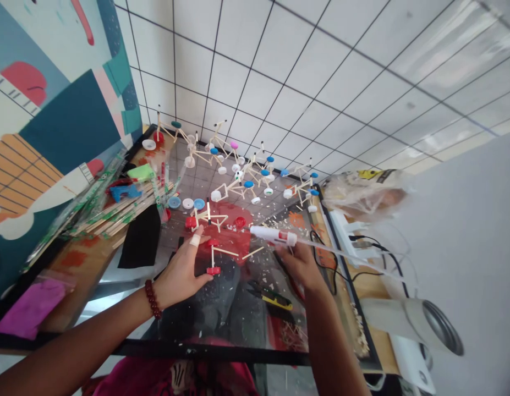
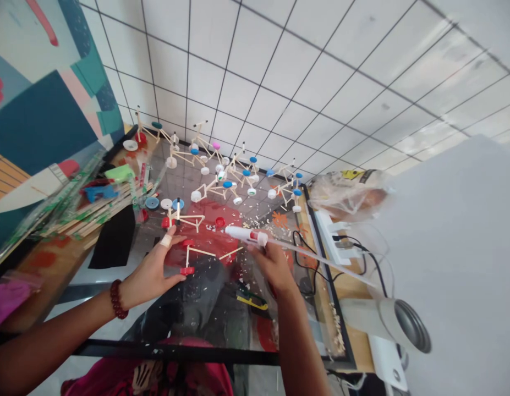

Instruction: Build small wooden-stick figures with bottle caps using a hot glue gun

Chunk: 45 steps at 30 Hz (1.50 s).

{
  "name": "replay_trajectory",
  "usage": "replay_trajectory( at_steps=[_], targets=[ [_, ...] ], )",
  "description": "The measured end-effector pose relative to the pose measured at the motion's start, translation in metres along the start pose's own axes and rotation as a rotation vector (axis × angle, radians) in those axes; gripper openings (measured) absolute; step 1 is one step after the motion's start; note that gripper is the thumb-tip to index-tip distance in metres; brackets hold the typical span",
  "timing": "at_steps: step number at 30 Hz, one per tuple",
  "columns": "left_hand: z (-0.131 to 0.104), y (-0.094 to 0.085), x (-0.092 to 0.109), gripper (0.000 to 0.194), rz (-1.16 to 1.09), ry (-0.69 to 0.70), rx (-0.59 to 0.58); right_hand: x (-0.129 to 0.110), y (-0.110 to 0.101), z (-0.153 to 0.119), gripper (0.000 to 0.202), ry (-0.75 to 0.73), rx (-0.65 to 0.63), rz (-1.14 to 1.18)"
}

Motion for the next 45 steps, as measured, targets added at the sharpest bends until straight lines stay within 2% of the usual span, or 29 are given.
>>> replay_trajectory(
  at_steps=[3, 5, 10, 13, 15, 17, 18, 21, 23, 25, 28, 31, 36, 40, 45],
  targets=[
    [0.000, -0.001, 0.000, 0.119, -0.044, -0.021, 0.005, 0.009, 0.000, 0.037, 0.028, -0.077, 0.039, -0.115],
    [0.001, -0.001, 0.001, 0.119, -0.065, -0.032, 0.009, 0.013, 0.008, 0.056, 0.030, -0.104, 0.053, -0.125],
    [0.001, -0.002, 0.002, 0.110, -0.046, -0.007, 0.006, 0.019, 0.029, 0.078, 0.037, -0.108, 0.011, -0.110],
    [0.001, -0.001, 0.000, 0.107, -0.036, 0.004, 0.008, 0.017, 0.022, 0.067, 0.040, -0.144, 0.040, -0.206],
    [0.000, 0.000, -0.001, 0.106, -0.035, 0.008, 0.005, 0.013, 0.012, 0.049, 0.039, -0.182, 0.160, -0.351],
    [-0.001, 0.000, -0.001, 0.108, -0.032, 0.002, 0.001, 0.006, 0.005, 0.025, 0.028, -0.211, 0.298, -0.484],
    [-0.001, 0.000, -0.001, 0.108, -0.027, -0.002, -0.002, 0.003, 0.007, 0.014, 0.020, -0.246, 0.295, -0.510],
    [-0.001, 0.000, 0.000, 0.106, -0.005, -0.002, -0.006, -0.004, 0.025, -0.011, 0.024, -0.394, 0.095, -0.562],
    [0.000, 0.000, 0.000, 0.106, 0.002, 0.009, -0.001, -0.005, 0.037, -0.017, 0.029, -0.462, -0.012, -0.613],
    [0.000, 0.001, 0.000, 0.108, 0.006, 0.016, 0.005, -0.004, 0.041, -0.016, 0.029, -0.489, -0.060, -0.668],
    [0.000, 0.001, 0.000, 0.109, 0.012, 0.016, 0.015, -0.008, 0.038, -0.015, 0.023, -0.477, -0.011, -0.693],
    [0.000, 0.000, 0.001, 0.108, 0.014, 0.016, 0.015, -0.025, 0.037, -0.024, 0.019, -0.462, 0.073, -0.572],
    [-0.001, 0.000, 0.002, 0.110, 0.010, 0.042, 0.008, -0.049, 0.063, -0.049, 0.020, -0.553, -0.056, -0.373],
    [-0.001, 0.001, 0.001, 0.110, 0.015, 0.053, -0.002, -0.045, 0.078, -0.054, 0.020, -0.544, -0.032, -0.382],
    [-0.001, 0.001, 0.003, 0.107, 0.021, 0.062, -0.006, -0.041, 0.081, -0.051, 0.021, -0.567, -0.034, -0.404]
  ],
)
Point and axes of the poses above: each hand's wrist, its own z-axis towards the middle knuckle, its own y-axis out of the palm, x = y × z, the point moved 3 cm from there along z, towards the middle knuckle, and after that the axes turned 10 degrees about x, right-handed, at the moved point
